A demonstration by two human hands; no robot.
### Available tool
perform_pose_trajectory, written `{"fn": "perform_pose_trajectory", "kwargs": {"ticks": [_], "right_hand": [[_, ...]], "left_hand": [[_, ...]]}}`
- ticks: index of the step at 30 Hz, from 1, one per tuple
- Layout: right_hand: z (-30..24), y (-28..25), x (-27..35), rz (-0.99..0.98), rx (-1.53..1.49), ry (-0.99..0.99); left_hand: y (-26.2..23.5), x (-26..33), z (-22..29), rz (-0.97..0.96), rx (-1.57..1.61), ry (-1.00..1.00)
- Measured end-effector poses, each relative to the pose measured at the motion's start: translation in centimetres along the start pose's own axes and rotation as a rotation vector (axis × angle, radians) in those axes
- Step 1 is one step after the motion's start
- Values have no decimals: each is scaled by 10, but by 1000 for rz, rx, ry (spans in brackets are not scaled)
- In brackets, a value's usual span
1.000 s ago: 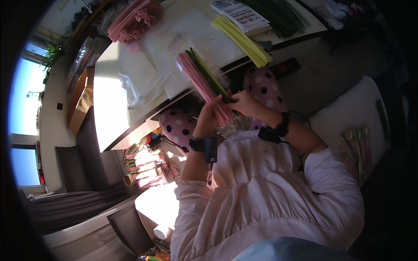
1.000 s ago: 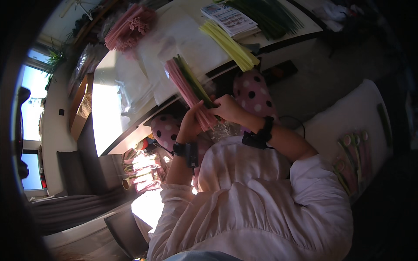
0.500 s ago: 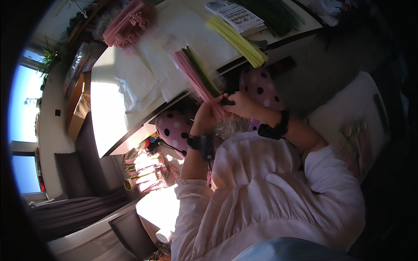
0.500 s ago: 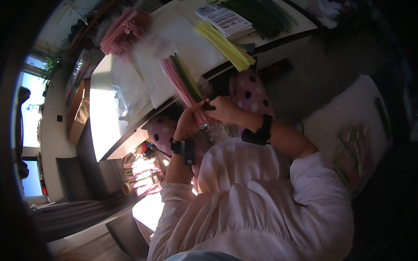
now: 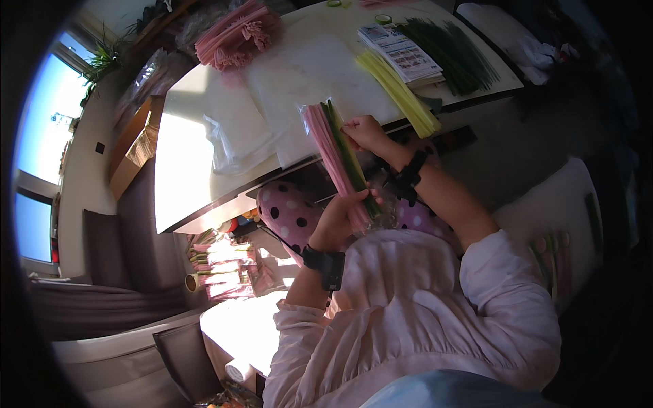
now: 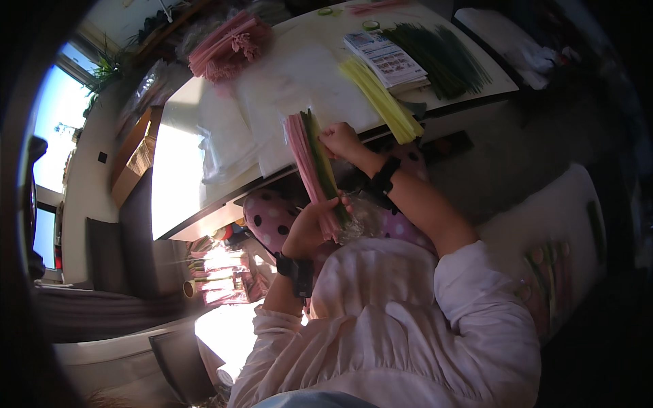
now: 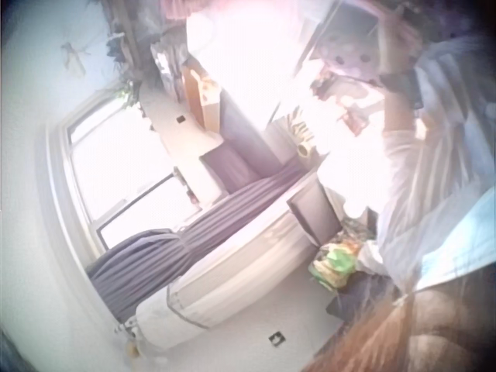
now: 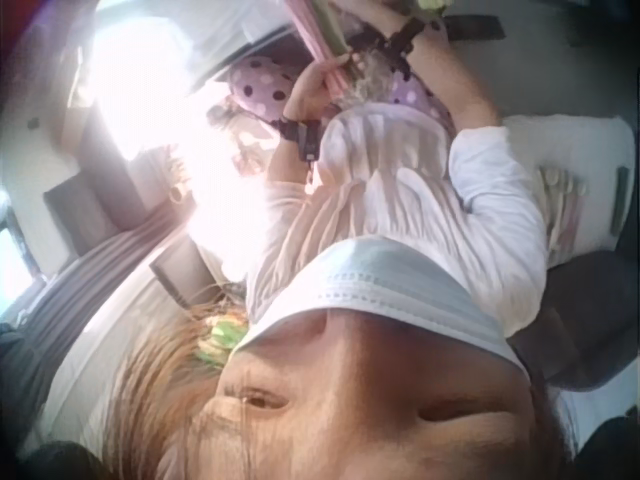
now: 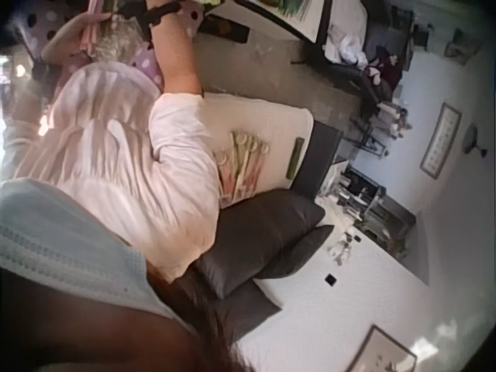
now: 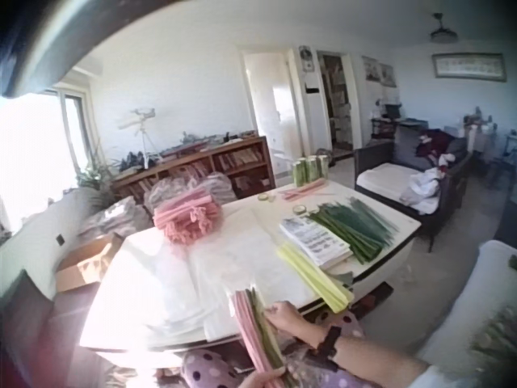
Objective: The person assembles bundles of pink, green, and yellow decorative sticks by inserting them into clear plastic sleeves and securing them with rubber bands. The person repeatedly picks up sticks, aligns them, places them into sleeves, and ties them off, then sets the completed bundles on the table.
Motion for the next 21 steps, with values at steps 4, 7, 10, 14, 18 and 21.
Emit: {"fn": "perform_pose_trajectory", "kwargs": {"ticks": [4, 7, 10, 14, 18, 21], "right_hand": [[11, 8, 2, -15, -168, -7], [13, 10, 24, -18, -513, 71], [8, 7, 50, -120, -788, 118], [8, 0, 60, -173, -962, 101], [23, -2, 60, -88, -996, 105], [27, -2, 61, -136, -973, 104]], "left_hand": [[-4, 1, 7, 14, -84, 13], [-14, -13, 28, 21, -106, 21], [-19, -32, 64, -42, -352, 26], [-19, -31, 66, 213, -455, 137], [31, 18, 72, 714, -1938, 765], [53, 11, 70, 422, -2367, 773]]}}
Point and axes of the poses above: each hand's wrist, its own x-axis away from the middle knuckle, its own y-axis out of the palm, z = x × y, the point moved 5 cm from there along -x, towards the middle knuckle, and after that the axes turned 4 degrees about -y, right-handed, at the moved point
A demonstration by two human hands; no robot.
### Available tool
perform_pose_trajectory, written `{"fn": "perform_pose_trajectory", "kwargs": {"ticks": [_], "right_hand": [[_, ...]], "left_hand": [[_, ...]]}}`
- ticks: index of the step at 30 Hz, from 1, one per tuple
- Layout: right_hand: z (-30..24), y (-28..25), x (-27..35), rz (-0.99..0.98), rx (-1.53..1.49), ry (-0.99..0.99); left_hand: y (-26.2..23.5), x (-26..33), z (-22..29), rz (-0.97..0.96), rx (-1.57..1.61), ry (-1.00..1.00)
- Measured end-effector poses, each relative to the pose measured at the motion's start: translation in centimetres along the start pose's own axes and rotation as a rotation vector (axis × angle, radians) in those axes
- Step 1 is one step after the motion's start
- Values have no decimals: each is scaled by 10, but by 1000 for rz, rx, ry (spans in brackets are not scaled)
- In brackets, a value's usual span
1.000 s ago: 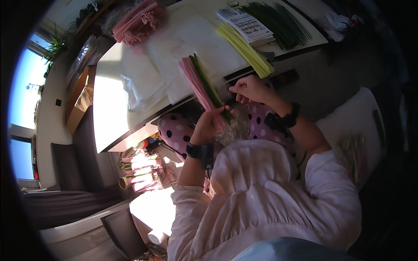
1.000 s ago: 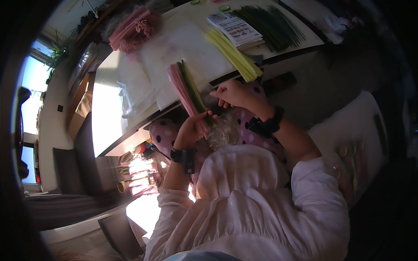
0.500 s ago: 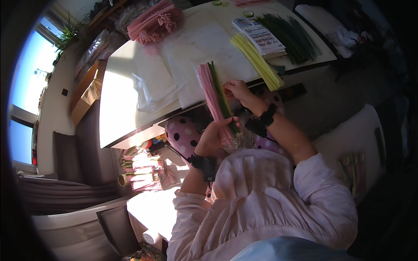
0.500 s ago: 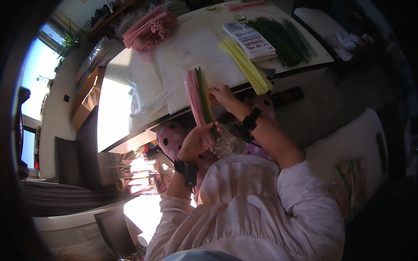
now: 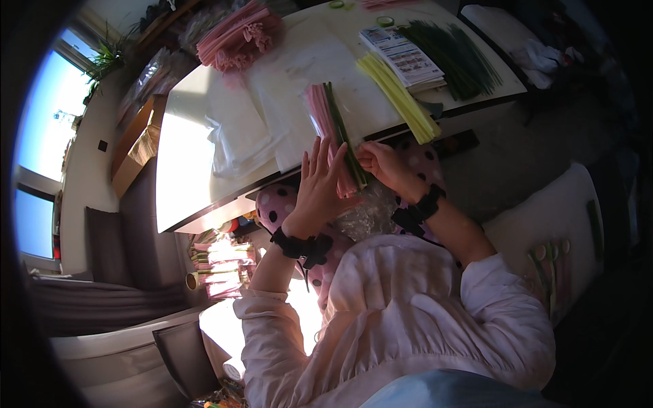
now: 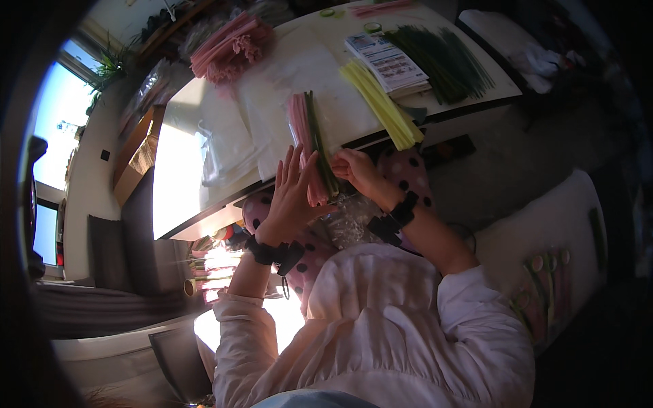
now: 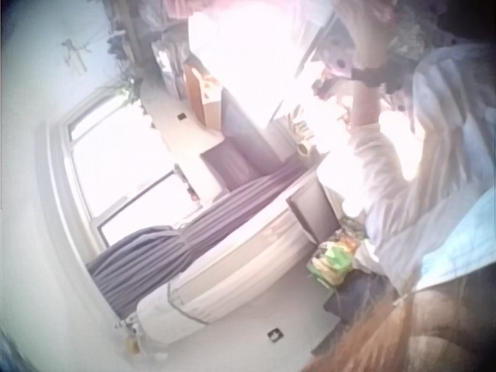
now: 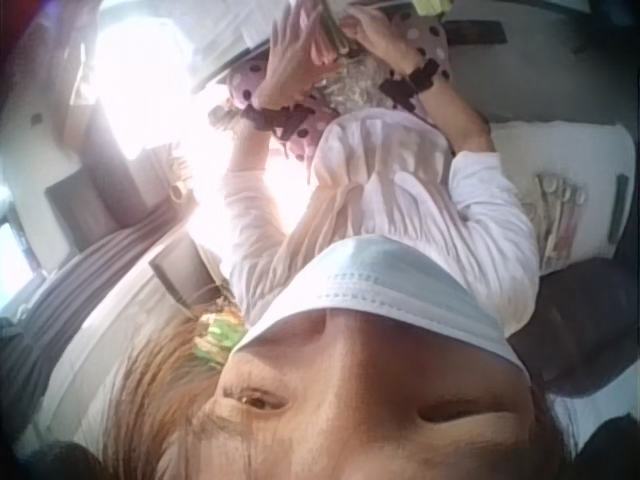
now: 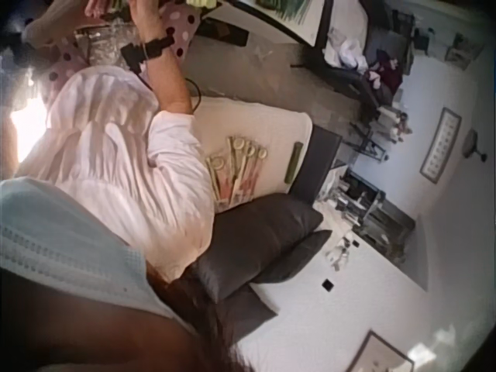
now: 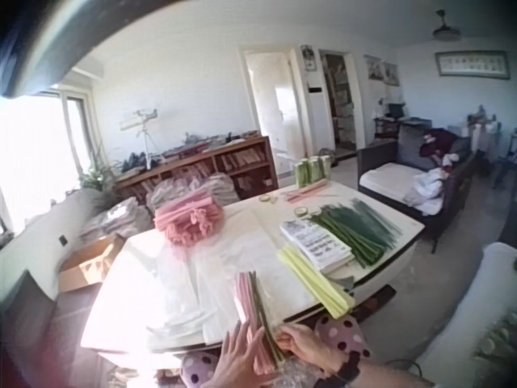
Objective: The person assembles bundles of pink, green, and yellow decorative sticks by inserting them into clear plastic sleeves and securing them with rubber bands. The person repeatedly picks up sticks, aligns them, places them into sleeves, and ties them off, then sets the completed bundles on the table.
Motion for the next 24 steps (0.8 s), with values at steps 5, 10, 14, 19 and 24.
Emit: {"fn": "perform_pose_trajectory", "kwargs": {"ticks": [5, 10, 14, 19, 24], "right_hand": [[7, 9, 20, -35, 169, 43], [-4, -3, 33, 34, 396, 18], [-8, -20, 29, 39, 355, 172], [-9, -20, 23, 48, 401, 202], [-33, -33, 27, 101, 530, 193]], "left_hand": [[16, -44, -25, 4, -90, 30], [35, -57, -32, -41, -59, 203], [43, -61, -38, -6, 19, 263], [66, -83, -41, 46, -219, 221], [67, -78, -38, -34, -44, 210]]}}
Point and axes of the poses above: each hand's wrist, its own x-axis away from the middle knuckle, its own y-axis out of the palm, z = x × y, the point moved 5 cm from there along -x, towards the middle knuckle, and after that the axes turned 4 degrees about -y, right-handed, at the moved point
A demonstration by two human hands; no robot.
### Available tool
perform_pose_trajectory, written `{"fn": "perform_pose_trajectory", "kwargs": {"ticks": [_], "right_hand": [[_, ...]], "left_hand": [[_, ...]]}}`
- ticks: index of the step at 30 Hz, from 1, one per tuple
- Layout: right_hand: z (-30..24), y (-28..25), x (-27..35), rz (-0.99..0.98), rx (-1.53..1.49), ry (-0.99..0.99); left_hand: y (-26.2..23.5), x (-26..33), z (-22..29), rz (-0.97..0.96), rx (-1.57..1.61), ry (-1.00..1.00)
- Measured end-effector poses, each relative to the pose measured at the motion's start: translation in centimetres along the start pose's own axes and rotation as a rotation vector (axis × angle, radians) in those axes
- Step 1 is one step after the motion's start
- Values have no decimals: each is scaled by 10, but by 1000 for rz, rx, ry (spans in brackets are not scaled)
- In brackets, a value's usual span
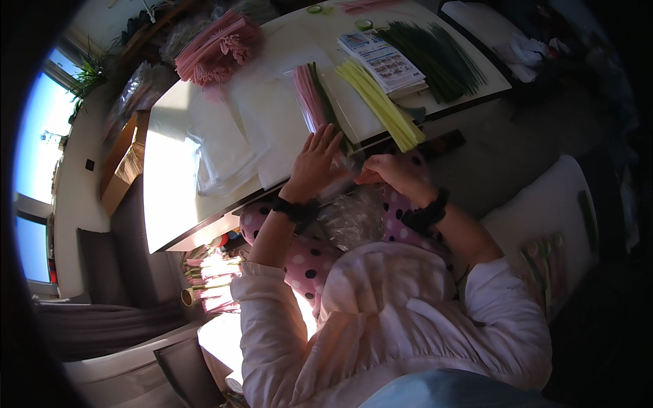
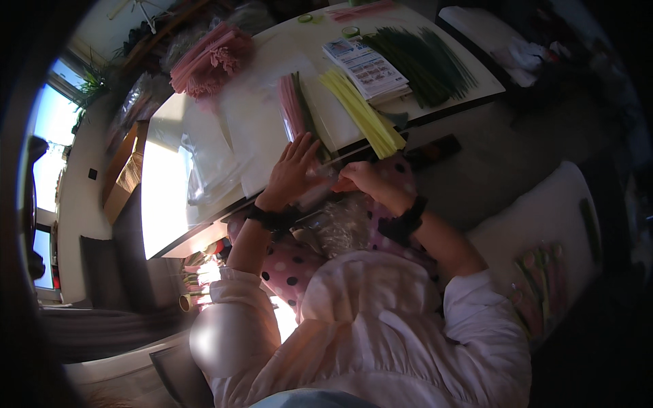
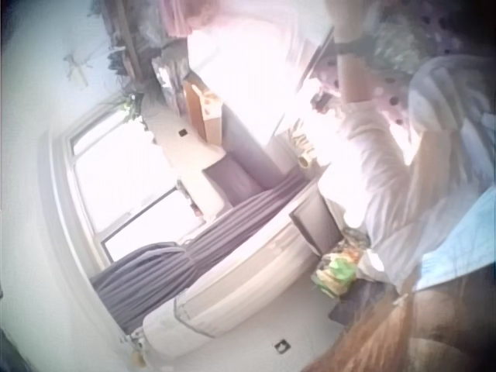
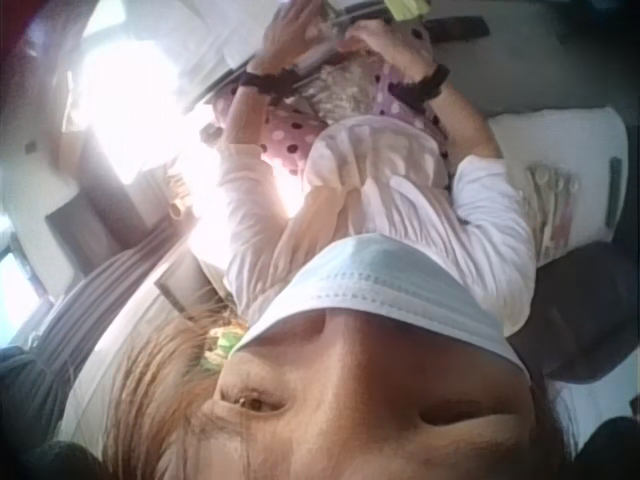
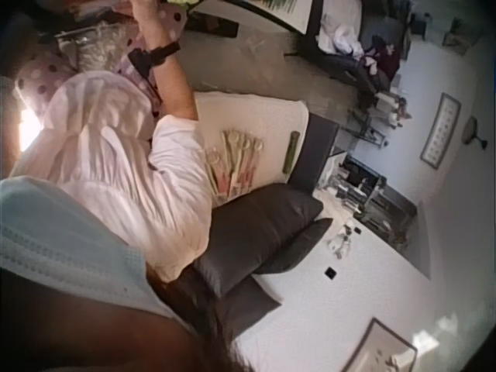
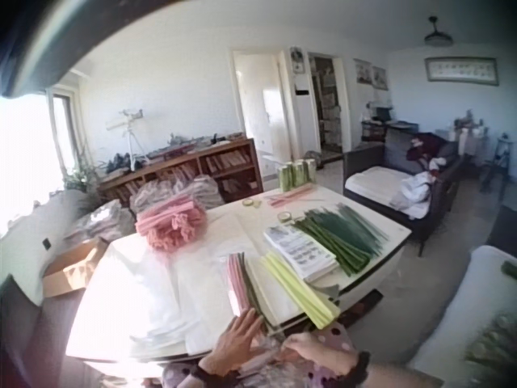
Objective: The person assembles bundles of pink, green, and yellow decorative sticks by inserting them into clear plastic sleeves and securing them with rubber bands. The person repeatedly picks up sticks, aligns them, places them into sleeves, and ties them off, then sets the completed bundles on the table.
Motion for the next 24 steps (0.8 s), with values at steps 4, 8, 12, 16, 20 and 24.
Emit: {"fn": "perform_pose_trajectory", "kwargs": {"ticks": [4, 8, 12, 16, 20, 24], "right_hand": [[-5, -5, 0, -39, -45, -10], [-1, -5, -1, -9, 34, 14], [1, -7, -2, -46, 35, 36], [2, -8, -5, -88, 34, 27], [4, -9, -5, -77, 56, 22], [-11, -5, 4, -69, 141, 22]], "left_hand": [[-9, -5, -1, -13, -41, 31], [-8, -9, 1, -7, 4, -3], [-6, -8, 2, 47, 24, -54], [-5, -10, 1, 48, -8, -37], [-2, -15, -1, -4, 31, -58], [3, -25, 0, 15, 51, -64]]}}
Point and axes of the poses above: each hand's wrist, its own x-axis away from the middle knuckle, its own y-axis out of the palm, z = x × y, the point moved 5 cm from there along -x, towards the middle knuckle, and after that the axes turned 4 degrees about -y, right-handed, at the moved point
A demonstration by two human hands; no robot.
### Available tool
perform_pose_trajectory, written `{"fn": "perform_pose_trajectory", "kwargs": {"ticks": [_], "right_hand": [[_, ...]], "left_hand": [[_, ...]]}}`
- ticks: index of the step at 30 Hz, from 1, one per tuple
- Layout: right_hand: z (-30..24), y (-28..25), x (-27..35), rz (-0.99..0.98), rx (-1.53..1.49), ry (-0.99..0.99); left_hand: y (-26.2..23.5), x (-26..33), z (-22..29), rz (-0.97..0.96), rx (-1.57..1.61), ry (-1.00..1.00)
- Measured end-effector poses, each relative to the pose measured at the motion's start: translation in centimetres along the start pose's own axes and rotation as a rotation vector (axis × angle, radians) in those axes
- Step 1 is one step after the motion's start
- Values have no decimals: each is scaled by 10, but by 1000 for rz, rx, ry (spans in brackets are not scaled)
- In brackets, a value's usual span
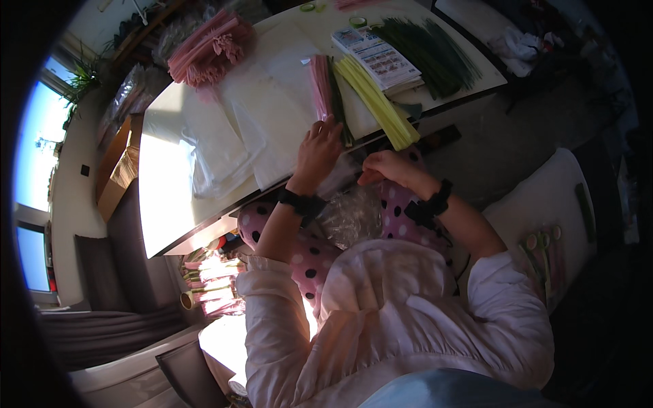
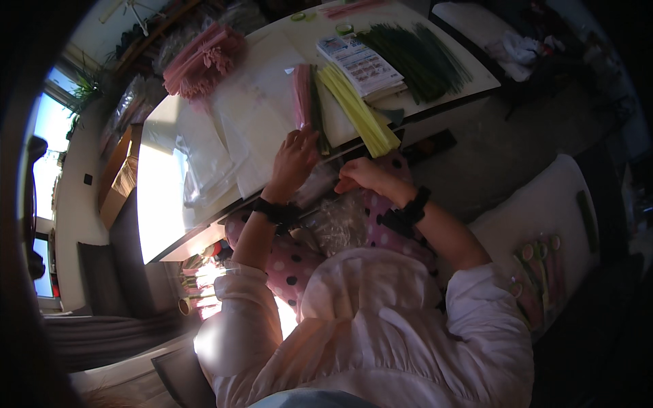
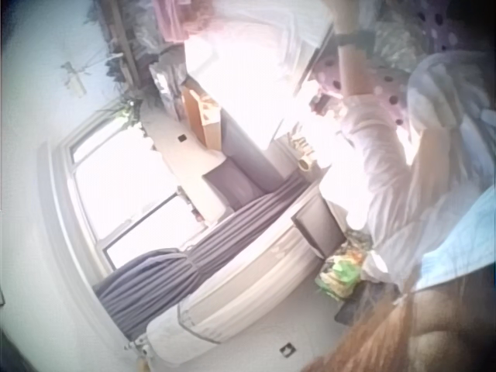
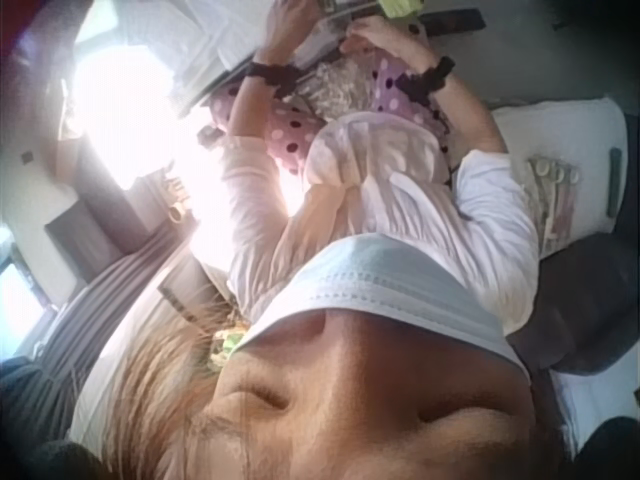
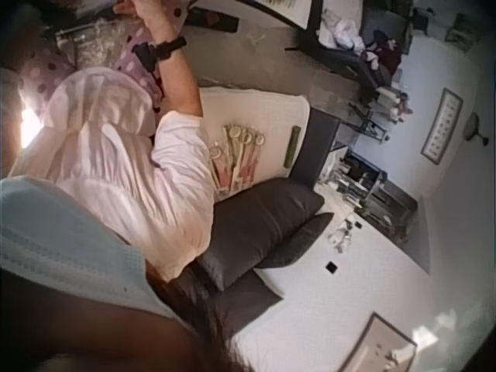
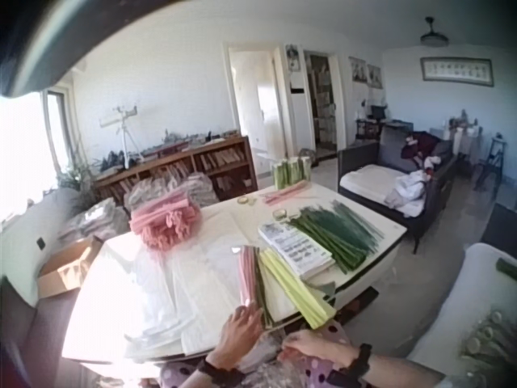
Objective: The person assembles bundles of pink, green, and yellow decorative sticks by inserting them into clear plastic sleeves and securing them with rubber bands. The person repeatedly picks up sticks, aligns them, places them into sleeves, and ties them off, then sets the completed bundles on the table.
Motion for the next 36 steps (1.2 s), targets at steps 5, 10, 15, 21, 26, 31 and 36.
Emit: {"fn": "perform_pose_trajectory", "kwargs": {"ticks": [5, 10, 15, 21, 26, 31, 36], "right_hand": [[-63, -8, 23, 37, 731, -110], [-118, 7, -24, 17, 1171, -557], [-94, 10, -116, -239, 1502, -310], [-102, -3, -171, -238, 1563, -168], [-121, -23, -244, -112, 1555, -136], [-137, -51, -290, 18, 1464, -91], [-159, -44, -228, 156, 1412, -351]], "left_hand": [[8, 3, 2, 94, -79, 88], [21, 5, 8, 101, -4, 101], [20, 1, 6, 104, 63, 71], [19, 1, -1, 94, 107, 63], [20, 2, -2, 89, 166, 17], [17, 3, -4, 84, 246, 18], [12, 3, -5, -37, 191, 87]]}}
Point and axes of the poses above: each hand's wrist, its own x-axis away from the middle knuckle, its own y-axis out of the palm, z = x × y, the point moved 5 cm from there along -x, towards the middle knuckle, and after that the axes turned 4 degrees about -y, right-handed, at the moved point
